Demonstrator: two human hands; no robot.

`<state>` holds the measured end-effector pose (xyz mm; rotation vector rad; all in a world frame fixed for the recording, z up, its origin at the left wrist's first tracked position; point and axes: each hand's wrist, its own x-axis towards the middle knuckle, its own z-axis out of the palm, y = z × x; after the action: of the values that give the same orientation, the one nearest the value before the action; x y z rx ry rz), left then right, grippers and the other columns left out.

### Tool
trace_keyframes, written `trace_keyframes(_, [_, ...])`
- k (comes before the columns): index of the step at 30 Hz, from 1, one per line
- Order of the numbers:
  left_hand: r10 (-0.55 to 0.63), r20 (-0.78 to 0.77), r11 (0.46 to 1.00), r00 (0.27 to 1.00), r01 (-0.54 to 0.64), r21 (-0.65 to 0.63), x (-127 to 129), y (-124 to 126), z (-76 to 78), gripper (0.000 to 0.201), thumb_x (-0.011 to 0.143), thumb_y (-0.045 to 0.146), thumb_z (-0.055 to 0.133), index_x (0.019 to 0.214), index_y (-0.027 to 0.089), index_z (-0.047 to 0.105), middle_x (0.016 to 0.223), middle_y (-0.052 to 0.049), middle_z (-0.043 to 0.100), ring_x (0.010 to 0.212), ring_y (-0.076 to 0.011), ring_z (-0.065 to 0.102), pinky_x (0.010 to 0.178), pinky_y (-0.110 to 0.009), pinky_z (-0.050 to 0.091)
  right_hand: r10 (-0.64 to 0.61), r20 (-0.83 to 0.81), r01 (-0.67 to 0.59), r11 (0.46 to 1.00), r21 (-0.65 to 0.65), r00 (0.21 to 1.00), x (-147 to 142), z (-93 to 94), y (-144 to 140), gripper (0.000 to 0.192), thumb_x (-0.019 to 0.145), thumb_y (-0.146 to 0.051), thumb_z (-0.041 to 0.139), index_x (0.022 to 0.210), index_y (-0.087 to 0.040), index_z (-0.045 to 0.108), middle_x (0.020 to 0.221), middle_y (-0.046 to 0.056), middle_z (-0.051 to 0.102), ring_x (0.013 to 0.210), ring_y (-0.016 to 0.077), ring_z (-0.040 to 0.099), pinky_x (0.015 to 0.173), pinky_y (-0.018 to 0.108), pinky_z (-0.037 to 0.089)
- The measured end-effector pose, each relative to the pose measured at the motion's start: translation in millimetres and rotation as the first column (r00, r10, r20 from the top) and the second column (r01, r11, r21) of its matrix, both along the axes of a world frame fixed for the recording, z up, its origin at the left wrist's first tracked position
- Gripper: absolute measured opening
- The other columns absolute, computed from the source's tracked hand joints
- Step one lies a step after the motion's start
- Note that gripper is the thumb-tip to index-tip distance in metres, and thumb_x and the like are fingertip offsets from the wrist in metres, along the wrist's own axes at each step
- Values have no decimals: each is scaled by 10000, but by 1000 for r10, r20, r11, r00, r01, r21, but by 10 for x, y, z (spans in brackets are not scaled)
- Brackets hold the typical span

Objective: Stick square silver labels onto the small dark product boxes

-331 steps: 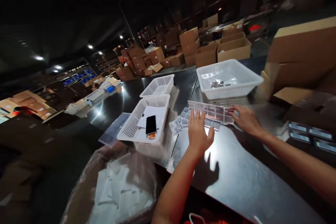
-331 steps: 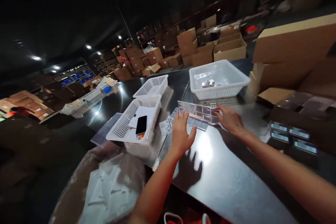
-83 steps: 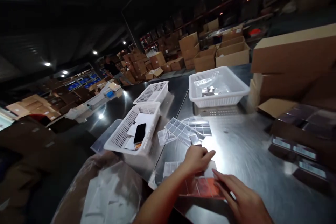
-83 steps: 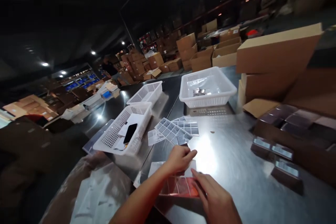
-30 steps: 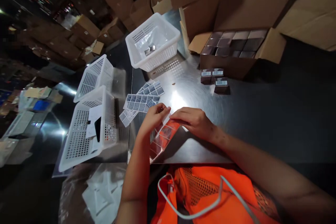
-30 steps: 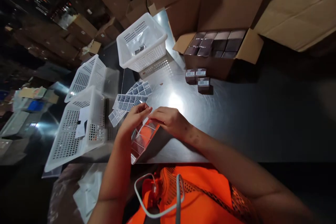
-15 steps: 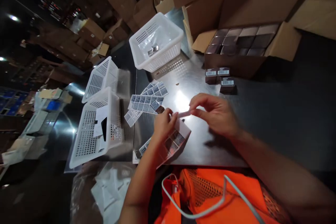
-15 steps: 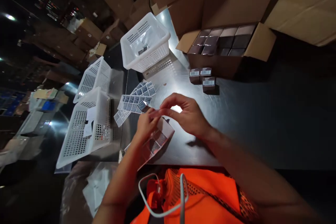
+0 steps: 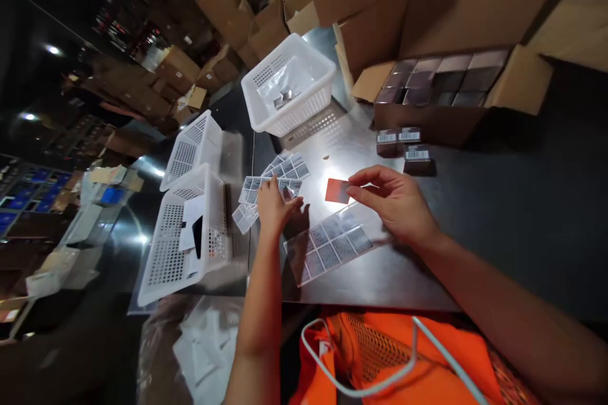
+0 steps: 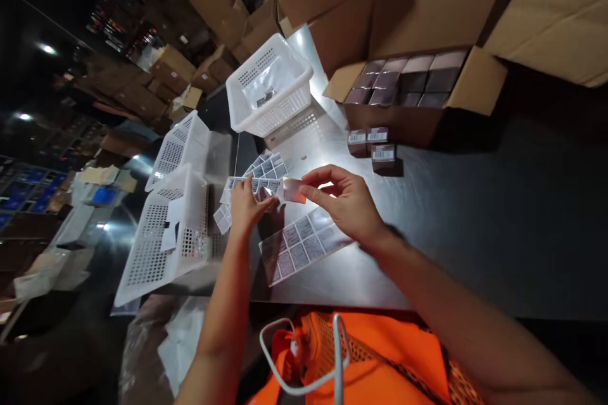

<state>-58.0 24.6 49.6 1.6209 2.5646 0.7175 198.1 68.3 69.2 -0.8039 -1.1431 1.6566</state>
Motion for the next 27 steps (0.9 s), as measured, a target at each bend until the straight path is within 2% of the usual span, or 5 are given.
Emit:
trace_keyframes(4, [-27, 131, 999, 991, 31, -31, -91, -41, -11, 377, 595, 207, 859, 906, 191, 646, 930, -66, 681, 915, -264, 668, 867, -425, 534, 23, -13, -23, 1000, 3, 1000, -8, -15, -4, 444, 647, -572, 915, 815, -215, 711, 833, 21, 726, 681, 157, 651, 631, 289, 540])
trace_keyframes(8, [-148, 291, 987, 945, 125, 97, 188, -159, -25, 520, 667, 250, 798, 1142, 206, 589, 1119, -64, 712, 858, -175, 712, 771, -324, 590, 79, -48, -80, 997, -21, 996, 4, -29, 26, 492, 643, -530, 925, 932, -218, 677, 792, -1, 718, 760, 179, 697, 745, 324, 576])
trace_keyframes(11, [-376, 428, 914, 822, 255, 314, 416, -311, 37, 573, 658, 271, 822, 1180, 216, 593, 1207, -87, 724, 944, -188, 741, 793, -310, 619, 140, -73, -145, 987, -67, 987, 30, -10, 24, 661, 582, -512, 963, 1062, -251, 590, 685, -36, 688, 1017, 266, 740, 870, 386, 595])
trace_keyframes(15, [-547, 355, 823, 758, 409, 395, 583, -439, 164, 533, 694, 202, 803, 1203, 235, 649, 1222, -84, 737, 987, -196, 744, 772, -291, 638, 212, -99, -223, 968, -114, 972, 60, 34, -17, 757, 555, -507, 975, 1092, -269, 497, 659, -54, 681, 1179, 303, 710, 923, 425, 598])
trace_keyframes(27, [-594, 207, 781, 777, 497, 378, 720, -495, 278, 508, 743, 177, 807, 1226, 248, 667, 1237, -89, 727, 1079, -225, 734, 752, -285, 671, 174, 2, -174, 982, -73, 985, 55, 12, -58, 714, 614, -490, 926, 1111, -268, 463, 689, -45, 691, 1082, 282, 736, 817, 380, 612])
